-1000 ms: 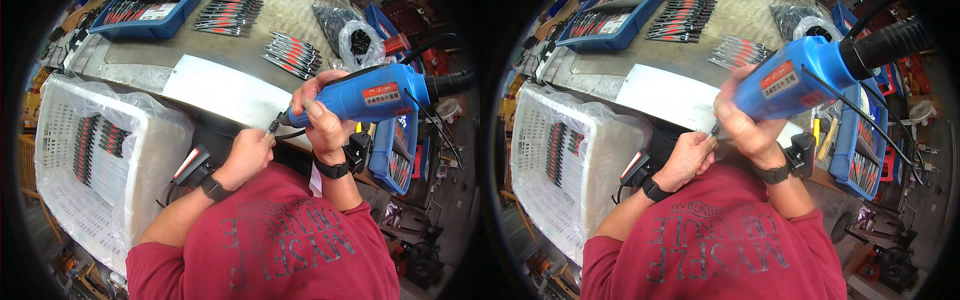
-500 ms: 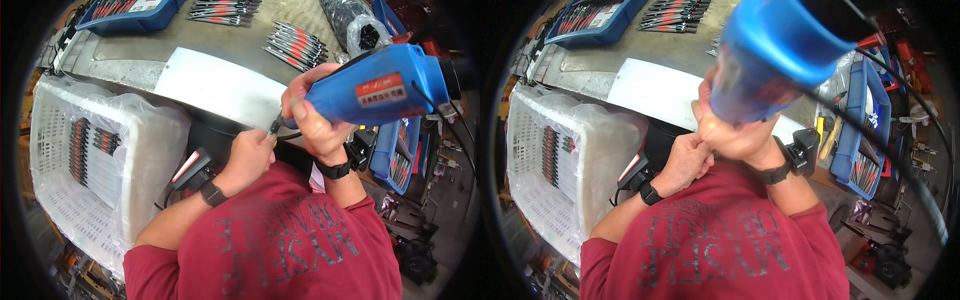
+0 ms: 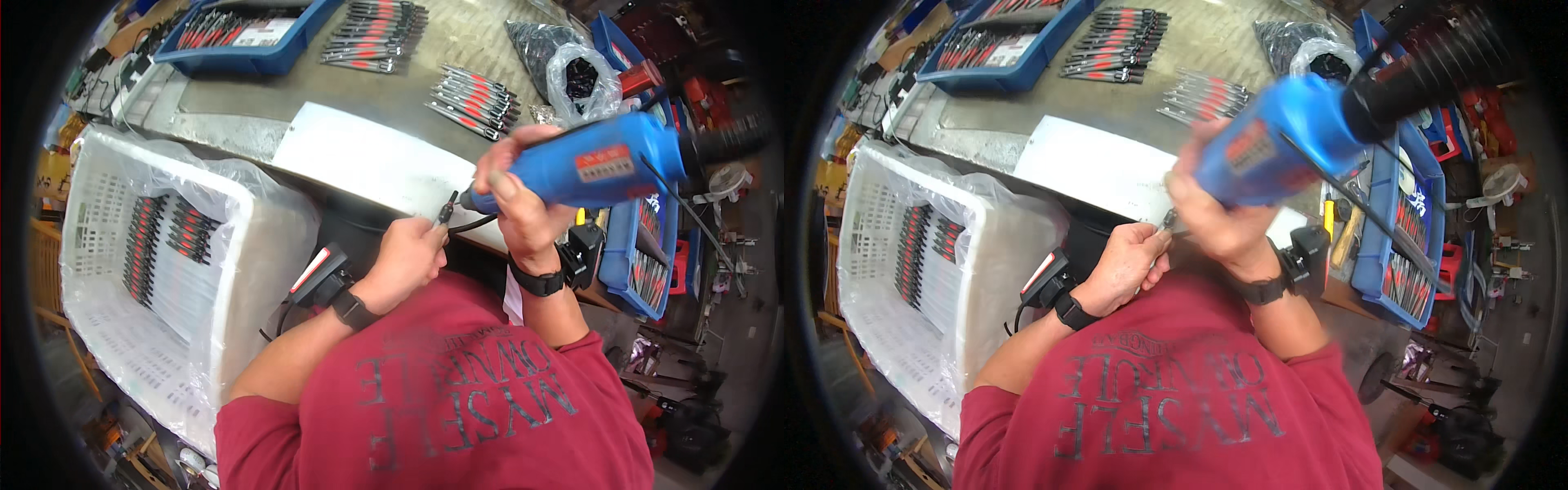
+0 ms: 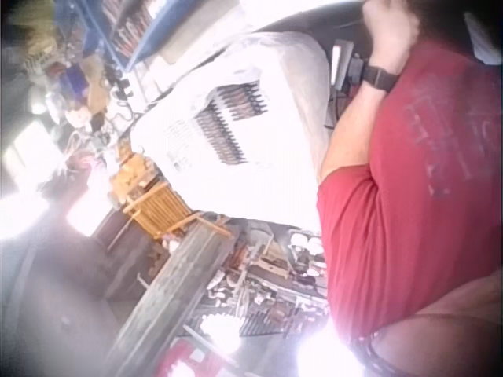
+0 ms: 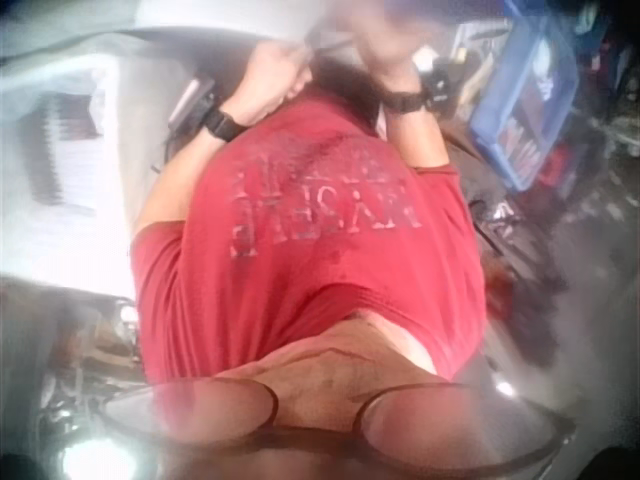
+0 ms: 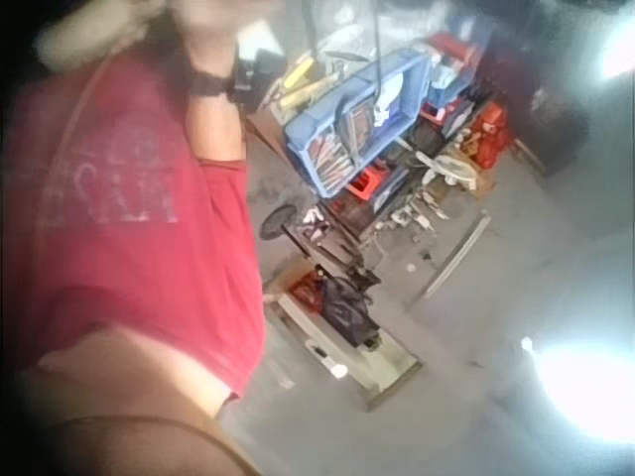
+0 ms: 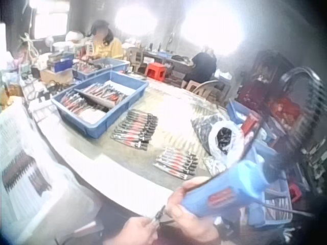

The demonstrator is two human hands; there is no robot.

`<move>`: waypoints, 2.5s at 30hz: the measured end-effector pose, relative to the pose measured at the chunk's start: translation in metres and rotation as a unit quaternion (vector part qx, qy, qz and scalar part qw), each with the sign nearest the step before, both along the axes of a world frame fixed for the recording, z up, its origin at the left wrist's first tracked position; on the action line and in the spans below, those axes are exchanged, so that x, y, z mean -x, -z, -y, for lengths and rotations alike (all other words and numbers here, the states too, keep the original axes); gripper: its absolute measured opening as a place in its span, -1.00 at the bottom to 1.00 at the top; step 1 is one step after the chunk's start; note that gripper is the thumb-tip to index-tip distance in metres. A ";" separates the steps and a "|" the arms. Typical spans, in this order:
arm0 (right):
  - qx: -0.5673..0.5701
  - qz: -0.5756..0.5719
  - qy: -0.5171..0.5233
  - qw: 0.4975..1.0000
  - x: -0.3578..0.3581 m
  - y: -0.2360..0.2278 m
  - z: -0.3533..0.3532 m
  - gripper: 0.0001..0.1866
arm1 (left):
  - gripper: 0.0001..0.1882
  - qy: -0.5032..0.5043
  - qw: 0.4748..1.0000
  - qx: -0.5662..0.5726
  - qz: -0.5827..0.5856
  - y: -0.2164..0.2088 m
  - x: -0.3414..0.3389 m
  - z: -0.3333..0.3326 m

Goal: The person repeatedly picks up a pen barrel from the table, uses a blue heat gun to apply heat to the tip, and places the barrel back on the table. This cycle is repeated for multiple pen barrels throughout the clip.

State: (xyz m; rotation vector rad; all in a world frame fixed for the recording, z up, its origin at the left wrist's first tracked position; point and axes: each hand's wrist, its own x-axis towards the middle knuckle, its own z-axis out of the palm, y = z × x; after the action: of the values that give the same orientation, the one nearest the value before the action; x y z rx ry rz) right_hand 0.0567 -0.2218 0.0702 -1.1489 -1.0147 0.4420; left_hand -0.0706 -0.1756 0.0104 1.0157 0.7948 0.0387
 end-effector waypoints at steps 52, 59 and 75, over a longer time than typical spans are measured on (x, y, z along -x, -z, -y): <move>-0.183 -0.234 0.068 0.953 -0.061 0.013 0.081 -0.49 | -0.86 -0.049 0.565 -0.824 -0.002 0.004 -0.094 -0.164; -0.180 -0.230 0.073 0.954 -0.062 0.012 0.077 -0.50 | -0.77 -0.019 0.542 -0.825 -0.161 0.013 -0.082 -0.200; -0.168 -0.237 0.082 0.953 -0.063 0.013 0.070 -0.48 | -0.83 0.003 0.491 -0.850 -0.188 0.023 -0.088 -0.209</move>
State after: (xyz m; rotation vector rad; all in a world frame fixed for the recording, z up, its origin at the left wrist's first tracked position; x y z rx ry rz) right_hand 0.1194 -0.2922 0.0576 -0.7597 -0.5413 0.3694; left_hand 0.0172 0.0331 -0.0128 3.0344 1.0448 0.7708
